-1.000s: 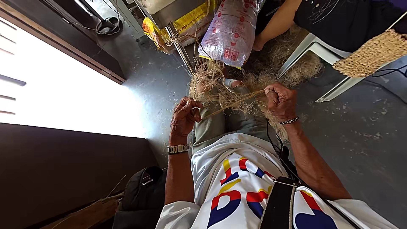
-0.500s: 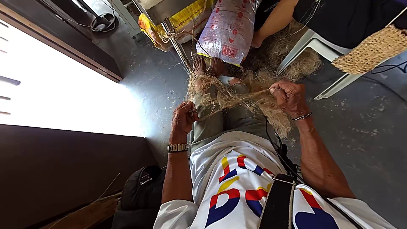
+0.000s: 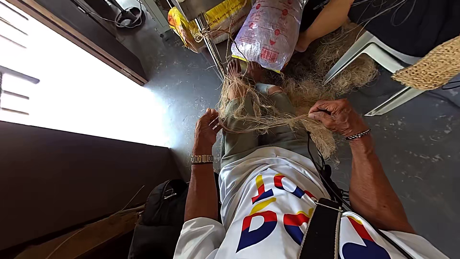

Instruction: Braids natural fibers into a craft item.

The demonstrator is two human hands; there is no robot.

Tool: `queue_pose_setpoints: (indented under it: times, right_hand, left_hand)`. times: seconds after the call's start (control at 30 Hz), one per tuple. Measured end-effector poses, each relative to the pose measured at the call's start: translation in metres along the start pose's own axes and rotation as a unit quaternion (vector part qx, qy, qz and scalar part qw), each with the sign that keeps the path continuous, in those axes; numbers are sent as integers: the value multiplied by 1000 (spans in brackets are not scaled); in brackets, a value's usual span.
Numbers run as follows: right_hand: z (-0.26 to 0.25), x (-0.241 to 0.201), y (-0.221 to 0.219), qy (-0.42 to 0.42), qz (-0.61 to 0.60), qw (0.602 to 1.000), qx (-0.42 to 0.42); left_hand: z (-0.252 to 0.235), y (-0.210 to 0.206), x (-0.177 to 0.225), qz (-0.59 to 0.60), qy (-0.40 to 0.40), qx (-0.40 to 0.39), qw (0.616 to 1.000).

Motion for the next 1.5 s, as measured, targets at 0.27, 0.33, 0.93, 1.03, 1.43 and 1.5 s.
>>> queue_pose_setpoints:
  times: [0.27, 0.33, 0.93, 1.03, 1.43, 1.5]
  right_hand:
    - [-2, -12, -8, 6, -17, 1000, -26]
    - [-3, -12, -11, 6, -23, 999, -30]
    - [0, -6, -10, -3, -22, 999, -44]
    - [-1, -9, -14, 0, 6, 999, -49]
    - [2, 22, -14, -94, 28, 995, -32]
    - [4, 27, -14, -154, 26, 988, -6]
  left_hand:
    - [17, -6, 45, -194, -231, 48, 952]
    - [18, -24, 49, -258, -276, 16, 926]
    - [21, -47, 95, 44, -123, -194, 972]
    - [27, -38, 112, 136, -75, -239, 959]
    - [48, -30, 126, 77, -110, -282, 950]
    - [50, -27, 122, 60, -111, -279, 952]
Point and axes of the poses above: each hand's wrist, its own z-axis away from the middle knuckle, its own y-axis out of the back of the hand, x = y × z, the point moved 6 cm from there along -z, towards the middle knuckle, and after that the axes turned 11 degrees about x, right-handed, at the moved point
